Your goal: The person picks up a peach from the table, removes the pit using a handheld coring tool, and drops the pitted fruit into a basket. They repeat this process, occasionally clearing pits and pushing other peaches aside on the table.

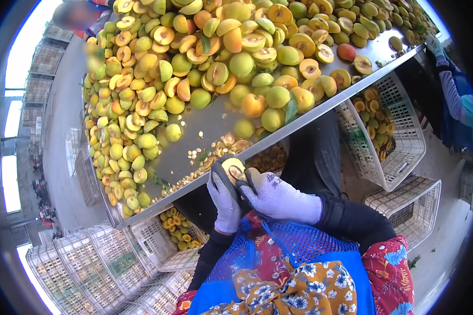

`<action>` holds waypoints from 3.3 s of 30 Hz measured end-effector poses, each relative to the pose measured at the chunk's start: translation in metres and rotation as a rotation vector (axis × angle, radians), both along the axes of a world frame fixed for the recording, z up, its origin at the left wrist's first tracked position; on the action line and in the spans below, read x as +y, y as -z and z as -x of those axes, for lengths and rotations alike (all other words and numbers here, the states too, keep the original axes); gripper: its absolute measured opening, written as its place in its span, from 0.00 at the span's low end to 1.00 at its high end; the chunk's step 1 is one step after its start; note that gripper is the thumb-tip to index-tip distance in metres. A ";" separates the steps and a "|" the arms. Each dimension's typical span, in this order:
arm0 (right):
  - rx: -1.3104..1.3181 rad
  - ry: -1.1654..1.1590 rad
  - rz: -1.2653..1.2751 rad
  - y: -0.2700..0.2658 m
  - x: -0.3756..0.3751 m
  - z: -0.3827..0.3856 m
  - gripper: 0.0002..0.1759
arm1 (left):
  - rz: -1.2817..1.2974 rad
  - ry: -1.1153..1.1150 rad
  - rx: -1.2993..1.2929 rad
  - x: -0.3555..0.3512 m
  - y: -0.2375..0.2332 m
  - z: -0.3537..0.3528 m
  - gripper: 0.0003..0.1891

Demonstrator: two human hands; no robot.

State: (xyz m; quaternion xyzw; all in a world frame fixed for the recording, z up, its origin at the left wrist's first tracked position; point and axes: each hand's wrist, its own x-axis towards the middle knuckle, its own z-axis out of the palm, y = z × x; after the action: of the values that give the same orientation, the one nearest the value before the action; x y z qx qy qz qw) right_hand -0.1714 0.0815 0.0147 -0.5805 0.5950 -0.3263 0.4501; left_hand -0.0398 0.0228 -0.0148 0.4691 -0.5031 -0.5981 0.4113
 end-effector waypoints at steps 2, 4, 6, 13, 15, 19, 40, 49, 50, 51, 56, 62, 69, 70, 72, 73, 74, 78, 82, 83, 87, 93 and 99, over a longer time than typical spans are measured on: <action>0.167 0.016 0.038 -0.015 0.001 -0.003 0.18 | -0.080 0.008 0.029 -0.002 -0.005 0.002 0.19; 0.138 0.103 0.026 -0.004 0.005 -0.007 0.17 | 0.048 0.030 -0.119 -0.002 -0.004 0.001 0.20; 0.107 0.110 -0.053 0.000 0.005 -0.006 0.15 | 0.071 0.030 -0.141 -0.001 -0.002 0.001 0.20; 0.185 0.004 0.098 -0.004 0.004 0.000 0.14 | 0.073 -0.008 -0.069 0.004 -0.003 0.003 0.17; 0.240 -0.038 0.238 0.006 0.008 0.000 0.14 | 0.098 -0.001 -0.095 0.005 -0.004 0.004 0.16; -0.545 0.090 -0.625 -0.038 -0.004 0.017 0.16 | 0.138 0.012 -0.180 0.007 -0.001 0.004 0.16; -1.806 0.051 -1.028 -0.019 0.011 0.033 0.16 | 0.324 0.325 -0.390 0.008 -0.002 -0.014 0.20; -1.690 0.218 -0.801 0.007 0.017 0.013 0.16 | 0.423 0.328 -0.204 0.006 -0.006 -0.001 0.23; -1.661 0.192 -0.742 0.007 0.018 0.013 0.16 | 0.475 0.313 -0.234 0.006 -0.011 0.002 0.24; -1.777 0.134 -0.785 0.014 0.016 0.012 0.16 | 0.528 0.295 -0.264 0.007 -0.017 0.004 0.24; -1.150 0.021 -0.247 0.010 0.008 0.004 0.17 | 0.649 0.243 -0.493 0.008 -0.027 -0.009 0.27; -0.440 -0.231 -0.015 0.036 0.009 0.036 0.20 | 0.429 -0.023 -1.294 -0.015 -0.018 -0.165 0.20; -0.128 -0.199 -0.206 0.040 -0.005 0.026 0.19 | 0.290 -0.138 -1.646 -0.082 -0.056 -0.204 0.24; -0.098 -0.205 -0.285 0.035 -0.008 0.025 0.19 | 0.393 -0.124 -1.587 -0.109 -0.056 -0.190 0.23; -0.052 -0.197 -0.369 0.024 -0.012 0.023 0.20 | 0.453 -0.083 -1.529 -0.160 -0.048 -0.151 0.21; -0.037 -0.180 -0.376 0.018 -0.012 0.023 0.20 | 0.592 0.004 -1.538 -0.187 -0.035 -0.138 0.22; -0.023 -0.162 -0.386 0.015 -0.009 0.022 0.20 | 0.729 0.095 -1.540 -0.207 -0.023 -0.127 0.23; -0.060 -0.127 -0.351 0.015 -0.001 0.025 0.18 | 0.486 0.496 -1.599 -0.222 0.015 -0.082 0.34; -0.080 -0.085 -0.179 0.013 0.002 0.025 0.15 | 0.520 0.424 -1.292 -0.210 0.014 -0.088 0.33; -0.057 -0.074 -0.104 0.007 -0.001 0.024 0.14 | 0.236 0.488 -0.871 -0.206 0.008 -0.092 0.29; -0.080 -0.028 -0.030 -0.018 -0.017 0.020 0.14 | -0.396 0.464 0.283 -0.140 -0.007 -0.085 0.24; 0.132 -0.031 0.138 -0.027 -0.020 0.007 0.18 | -0.552 0.199 0.267 -0.063 -0.038 -0.030 0.21; 0.261 -0.042 0.120 -0.030 -0.013 0.000 0.17 | 0.103 0.228 -0.132 -0.030 -0.029 -0.022 0.20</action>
State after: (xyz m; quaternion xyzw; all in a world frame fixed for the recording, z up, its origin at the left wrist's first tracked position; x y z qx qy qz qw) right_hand -0.1710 0.0680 0.0443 -0.6562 0.6156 -0.2733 0.3403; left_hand -0.0182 -0.0071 0.0142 0.4255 -0.6091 -0.5821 0.3303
